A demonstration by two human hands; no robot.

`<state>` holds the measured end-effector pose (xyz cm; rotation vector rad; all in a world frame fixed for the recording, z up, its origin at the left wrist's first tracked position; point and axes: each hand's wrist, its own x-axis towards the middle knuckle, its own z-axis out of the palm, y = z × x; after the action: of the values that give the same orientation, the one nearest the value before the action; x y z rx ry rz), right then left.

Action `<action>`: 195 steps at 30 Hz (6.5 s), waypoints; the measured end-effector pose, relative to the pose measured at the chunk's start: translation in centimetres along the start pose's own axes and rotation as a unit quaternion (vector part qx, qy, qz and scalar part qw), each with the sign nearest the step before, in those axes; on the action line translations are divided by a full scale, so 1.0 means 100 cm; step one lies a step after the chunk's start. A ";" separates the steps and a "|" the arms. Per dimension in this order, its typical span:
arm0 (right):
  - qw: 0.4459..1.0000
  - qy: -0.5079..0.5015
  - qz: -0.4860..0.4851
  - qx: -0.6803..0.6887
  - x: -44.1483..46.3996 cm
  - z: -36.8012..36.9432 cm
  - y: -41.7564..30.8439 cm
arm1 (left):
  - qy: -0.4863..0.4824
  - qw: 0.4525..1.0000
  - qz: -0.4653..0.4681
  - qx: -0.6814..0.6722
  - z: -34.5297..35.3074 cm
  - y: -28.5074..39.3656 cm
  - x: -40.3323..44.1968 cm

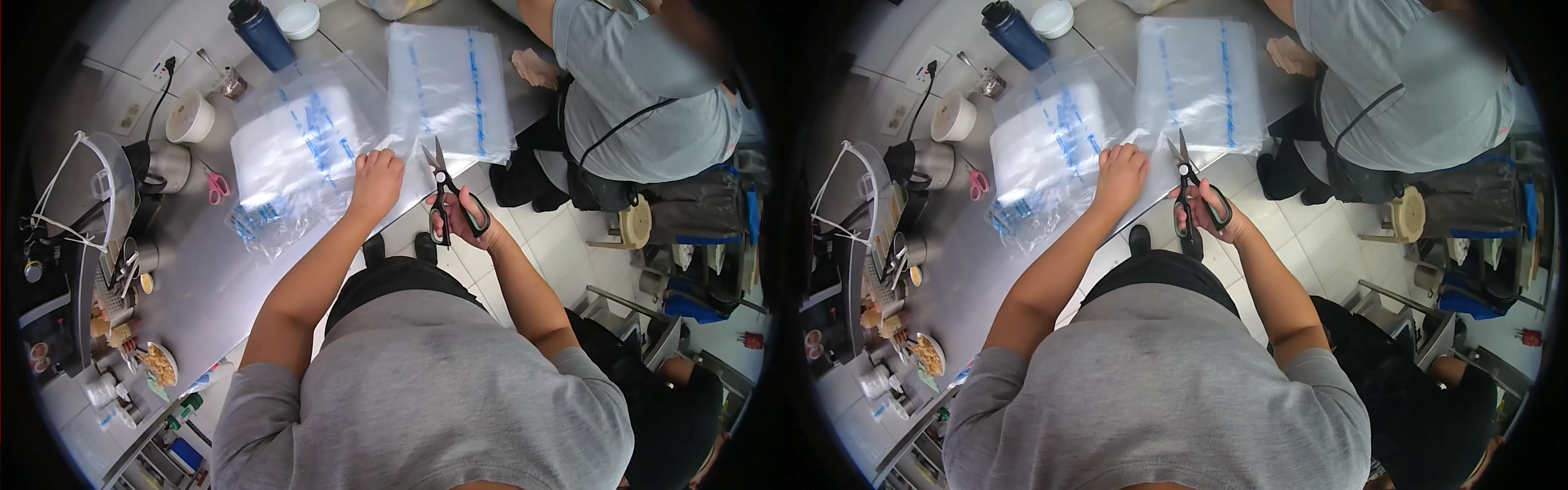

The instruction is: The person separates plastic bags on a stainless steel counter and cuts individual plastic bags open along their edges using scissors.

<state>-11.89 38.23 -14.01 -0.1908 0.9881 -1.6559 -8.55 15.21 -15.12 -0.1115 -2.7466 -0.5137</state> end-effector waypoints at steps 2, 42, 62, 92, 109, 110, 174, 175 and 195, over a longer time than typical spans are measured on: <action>1.000 -0.011 -0.006 0.001 0.000 -0.001 -0.001 | 0.002 1.000 -0.005 -0.015 -0.006 0.002 -0.002; 0.999 0.014 -0.004 -0.045 -0.008 0.011 0.009 | 0.010 1.000 0.016 -0.003 0.009 0.027 0.010; 0.997 0.025 -0.057 0.041 0.000 0.023 0.006 | 0.055 0.997 0.059 0.018 -0.003 0.027 0.018; 0.953 0.225 -0.180 0.092 0.078 -0.005 -0.056 | -0.066 0.953 0.226 -0.192 -0.089 0.068 -0.043; 0.574 0.488 -0.253 -0.607 0.158 -0.009 -0.150 | -0.119 0.955 0.042 -0.269 -0.093 0.017 -0.041; 0.535 0.493 -0.249 -0.640 0.159 -0.007 -0.164 | -0.123 0.956 0.031 -0.265 -0.090 0.010 -0.040; 0.640 0.740 0.187 -0.085 -0.129 0.123 0.272 | -0.117 0.972 -0.113 0.171 -0.079 -0.225 -0.028; 0.638 0.740 0.190 -0.096 -0.127 0.127 0.268 | -0.102 0.976 -0.102 0.165 -0.072 -0.229 -0.033; 0.664 0.704 0.150 -0.203 -0.097 0.122 0.224 | -0.114 0.976 -0.176 0.051 -0.093 -0.270 0.022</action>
<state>15.05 40.41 -18.09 1.1081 2.3668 -1.0069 -11.35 -13.24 -15.35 0.3709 -3.0265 -0.4741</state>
